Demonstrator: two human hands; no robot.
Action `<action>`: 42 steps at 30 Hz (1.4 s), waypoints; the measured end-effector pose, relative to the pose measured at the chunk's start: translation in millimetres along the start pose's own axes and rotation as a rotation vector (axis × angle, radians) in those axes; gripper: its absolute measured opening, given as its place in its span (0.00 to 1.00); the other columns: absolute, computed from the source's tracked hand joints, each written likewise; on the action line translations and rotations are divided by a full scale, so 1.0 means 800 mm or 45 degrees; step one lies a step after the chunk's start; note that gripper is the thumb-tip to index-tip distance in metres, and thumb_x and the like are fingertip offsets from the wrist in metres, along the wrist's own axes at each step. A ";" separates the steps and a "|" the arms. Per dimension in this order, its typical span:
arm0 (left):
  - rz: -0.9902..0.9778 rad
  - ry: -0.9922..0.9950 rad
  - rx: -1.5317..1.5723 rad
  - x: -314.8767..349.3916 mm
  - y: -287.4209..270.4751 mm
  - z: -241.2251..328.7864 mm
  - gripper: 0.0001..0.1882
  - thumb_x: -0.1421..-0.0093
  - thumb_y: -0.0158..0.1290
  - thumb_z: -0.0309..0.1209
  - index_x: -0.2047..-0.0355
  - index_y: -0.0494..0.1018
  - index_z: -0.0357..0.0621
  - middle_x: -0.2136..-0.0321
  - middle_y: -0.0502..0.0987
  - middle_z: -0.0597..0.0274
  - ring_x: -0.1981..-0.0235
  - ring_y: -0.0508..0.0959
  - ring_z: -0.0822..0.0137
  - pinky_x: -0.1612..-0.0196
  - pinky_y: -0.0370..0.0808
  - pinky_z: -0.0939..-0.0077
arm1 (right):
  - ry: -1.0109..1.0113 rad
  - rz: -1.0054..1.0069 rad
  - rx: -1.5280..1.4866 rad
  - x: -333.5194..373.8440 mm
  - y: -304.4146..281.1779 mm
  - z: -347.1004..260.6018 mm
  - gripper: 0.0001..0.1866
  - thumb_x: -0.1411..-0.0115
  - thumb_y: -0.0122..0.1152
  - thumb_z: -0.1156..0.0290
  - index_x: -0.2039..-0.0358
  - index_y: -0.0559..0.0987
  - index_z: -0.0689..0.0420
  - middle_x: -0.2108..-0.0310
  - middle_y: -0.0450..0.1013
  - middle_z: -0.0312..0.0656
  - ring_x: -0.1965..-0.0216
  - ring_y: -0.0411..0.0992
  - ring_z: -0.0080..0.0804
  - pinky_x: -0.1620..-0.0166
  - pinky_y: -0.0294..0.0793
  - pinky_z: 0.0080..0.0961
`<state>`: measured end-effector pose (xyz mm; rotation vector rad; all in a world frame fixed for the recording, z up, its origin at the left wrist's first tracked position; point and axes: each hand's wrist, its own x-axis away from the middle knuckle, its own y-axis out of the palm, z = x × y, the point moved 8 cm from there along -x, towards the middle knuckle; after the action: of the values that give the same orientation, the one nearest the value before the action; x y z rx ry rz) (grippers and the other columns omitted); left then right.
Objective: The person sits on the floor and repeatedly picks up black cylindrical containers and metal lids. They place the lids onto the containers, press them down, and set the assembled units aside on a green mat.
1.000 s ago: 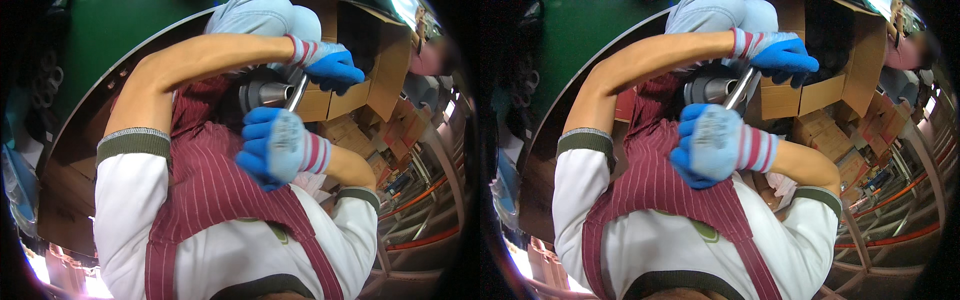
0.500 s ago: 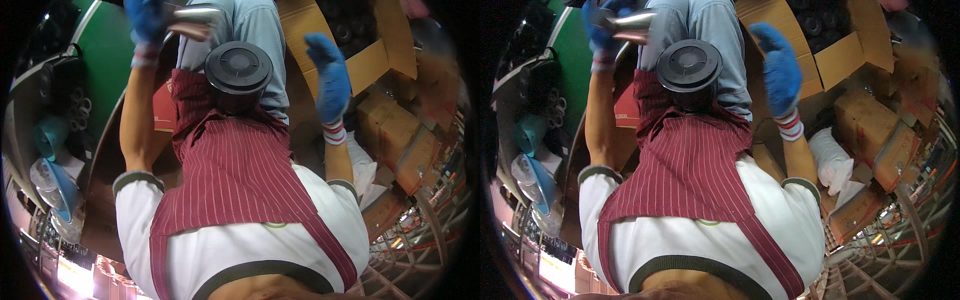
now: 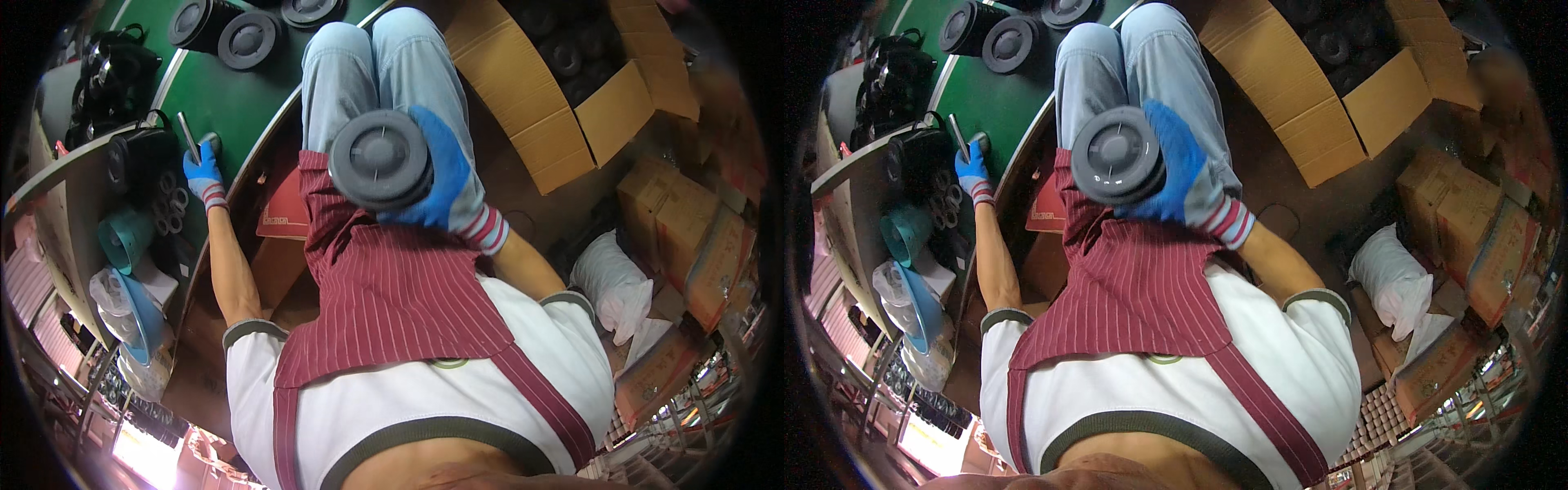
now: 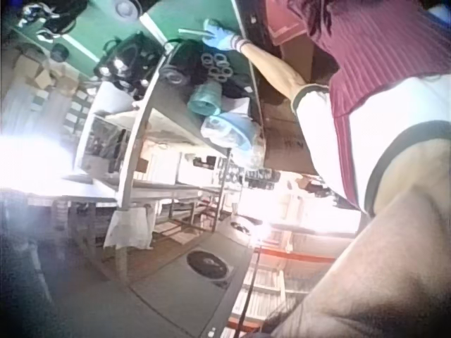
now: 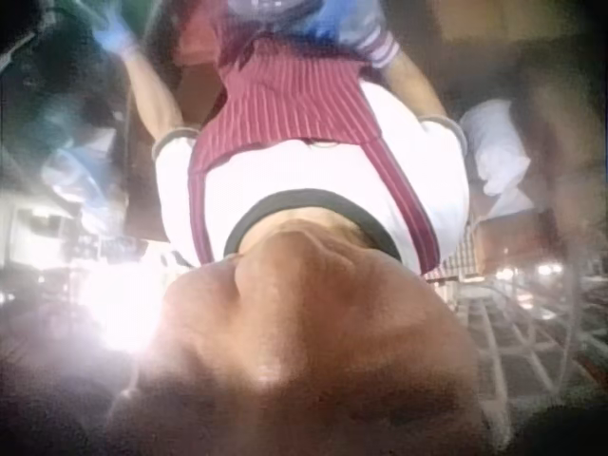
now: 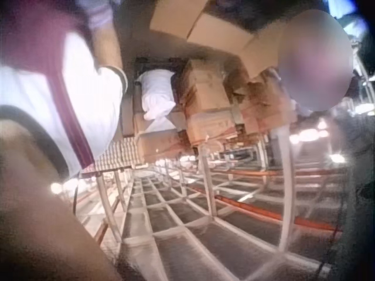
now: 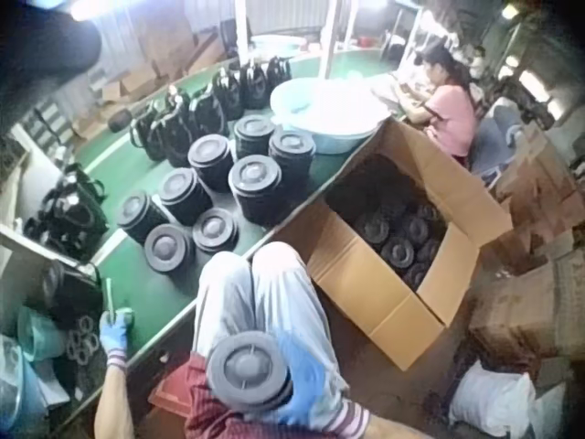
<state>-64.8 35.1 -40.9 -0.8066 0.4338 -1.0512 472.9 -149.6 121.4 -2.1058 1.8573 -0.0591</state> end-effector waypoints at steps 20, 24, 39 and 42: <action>-0.130 1.259 0.100 0.275 -0.033 0.277 0.50 0.50 0.71 0.40 0.31 0.59 0.41 0.34 0.65 0.34 0.36 0.69 0.33 0.35 0.68 0.44 | -1.122 0.218 -0.138 -0.173 -0.016 -0.168 0.37 0.59 0.85 0.57 0.49 0.75 0.49 0.28 0.54 0.59 0.27 0.51 0.67 0.28 0.54 0.61; 0.174 1.381 0.363 0.248 -0.070 0.295 0.55 0.48 0.72 0.39 0.27 0.52 0.43 0.32 0.59 0.33 0.34 0.67 0.35 0.34 0.67 0.46 | -1.111 0.191 -0.186 -0.196 0.000 -0.169 0.39 0.57 0.85 0.57 0.46 0.73 0.47 0.27 0.52 0.59 0.28 0.53 0.65 0.29 0.58 0.59; -0.951 0.891 1.265 0.277 -0.077 0.423 0.58 0.52 0.72 0.53 0.28 0.57 0.43 0.27 0.54 0.44 0.27 0.58 0.45 0.28 0.56 0.49 | 0.269 -0.064 -1.342 -0.163 0.012 -0.053 0.30 0.37 0.66 0.54 0.39 0.70 0.52 0.32 0.63 0.50 0.31 0.61 0.49 0.29 0.58 0.47; -0.946 1.153 1.214 0.305 -0.073 0.462 0.52 0.52 0.75 0.44 0.30 0.63 0.45 0.28 0.55 0.43 0.27 0.58 0.44 0.28 0.58 0.50 | 0.392 -0.077 -1.616 -0.141 0.012 -0.010 0.32 0.36 0.62 0.50 0.37 0.69 0.51 0.31 0.62 0.50 0.31 0.61 0.50 0.29 0.59 0.48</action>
<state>256.6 -57.8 254.8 0.4718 0.3084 -2.0795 444.9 -42.5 147.5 -3.0253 2.3032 1.1146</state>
